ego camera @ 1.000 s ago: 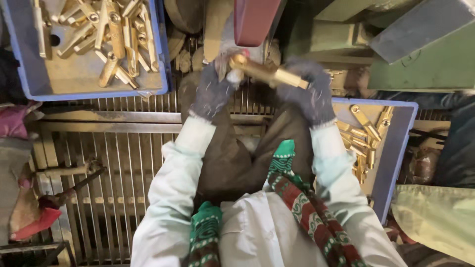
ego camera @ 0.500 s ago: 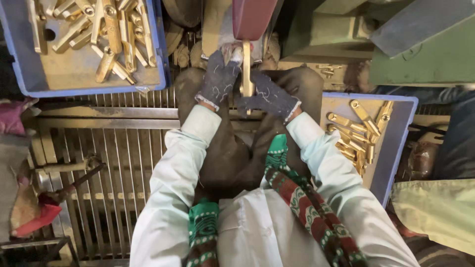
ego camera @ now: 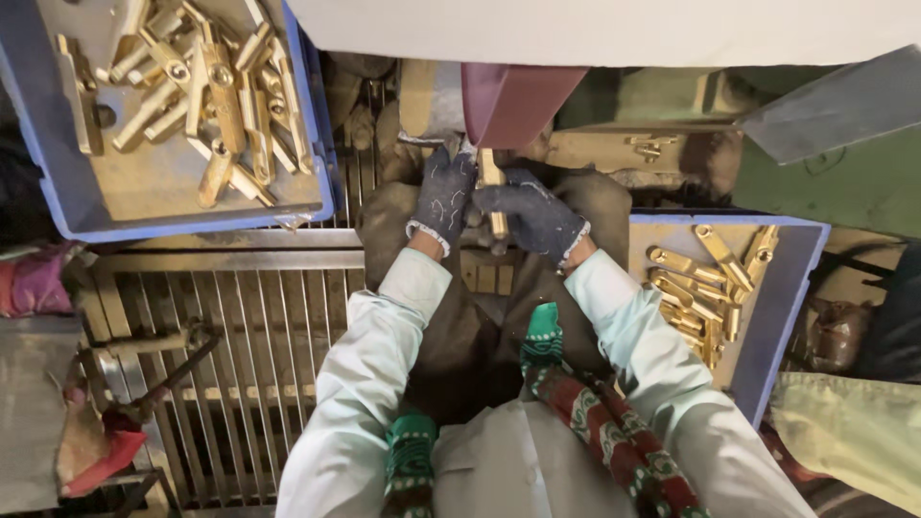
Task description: The person sits on the floor and repeatedly picks up brass-colored metal parts from a blue bin, rubs them against a rotating sanding belt, and places them into a second bin. The process is repeated for multiple parts throughout the clip.
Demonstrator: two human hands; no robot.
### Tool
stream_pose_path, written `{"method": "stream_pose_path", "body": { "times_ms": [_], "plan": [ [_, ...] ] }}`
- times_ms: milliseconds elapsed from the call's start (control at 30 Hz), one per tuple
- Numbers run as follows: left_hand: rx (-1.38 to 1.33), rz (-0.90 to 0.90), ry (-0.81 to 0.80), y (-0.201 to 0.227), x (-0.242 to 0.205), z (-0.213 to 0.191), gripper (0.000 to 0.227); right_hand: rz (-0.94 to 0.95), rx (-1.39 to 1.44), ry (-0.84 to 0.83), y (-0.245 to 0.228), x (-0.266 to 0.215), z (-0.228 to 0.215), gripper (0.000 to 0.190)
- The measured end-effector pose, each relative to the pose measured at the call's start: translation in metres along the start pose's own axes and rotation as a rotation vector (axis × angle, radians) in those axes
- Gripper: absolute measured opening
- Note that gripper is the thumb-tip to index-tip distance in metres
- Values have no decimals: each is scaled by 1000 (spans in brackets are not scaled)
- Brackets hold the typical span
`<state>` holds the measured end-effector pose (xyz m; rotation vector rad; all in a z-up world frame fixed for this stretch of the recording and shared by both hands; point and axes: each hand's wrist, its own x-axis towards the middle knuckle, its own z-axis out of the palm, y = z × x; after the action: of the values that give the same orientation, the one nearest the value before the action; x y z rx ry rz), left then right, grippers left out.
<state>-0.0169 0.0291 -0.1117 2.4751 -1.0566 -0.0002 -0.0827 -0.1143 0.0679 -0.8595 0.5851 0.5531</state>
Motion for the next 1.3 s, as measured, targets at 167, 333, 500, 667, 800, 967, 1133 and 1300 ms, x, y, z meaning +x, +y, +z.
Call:
{"method": "stream_pose_path", "body": {
  "times_ms": [167, 333, 500, 667, 800, 967, 1133, 1300],
  "plan": [
    [-281, -190, -33, 13, 3, -40, 35, -36, -25, -3, -1, -8, -5, 39],
    [-1194, -431, -156, 44, -15, -139, 40, -664, -975, -8, 25, -58, -3, 62],
    [-1633, -270, -102, 95, -41, -224, 66, -692, -1350, 494, 71, -89, 24, 61],
    [-1687, -177, -428, 79, -26, -256, 60, -335, -320, -224, 57, -104, 26, 74],
    [-1616, -164, -278, 59, -2, -213, 52, -531, -546, -119, 47, -94, 32, 64],
    [-1475, -333, -59, 40, 22, -138, 34, -426, -682, 192, 30, -65, 39, 57],
    [-1688, -514, 0, 41, 19, -91, 28, -443, -502, 83, 21, -51, 48, 42],
    [-1785, -832, -89, 32, 8, -49, 27, -118, -99, 121, 12, -34, 38, 19]
  ]
}}
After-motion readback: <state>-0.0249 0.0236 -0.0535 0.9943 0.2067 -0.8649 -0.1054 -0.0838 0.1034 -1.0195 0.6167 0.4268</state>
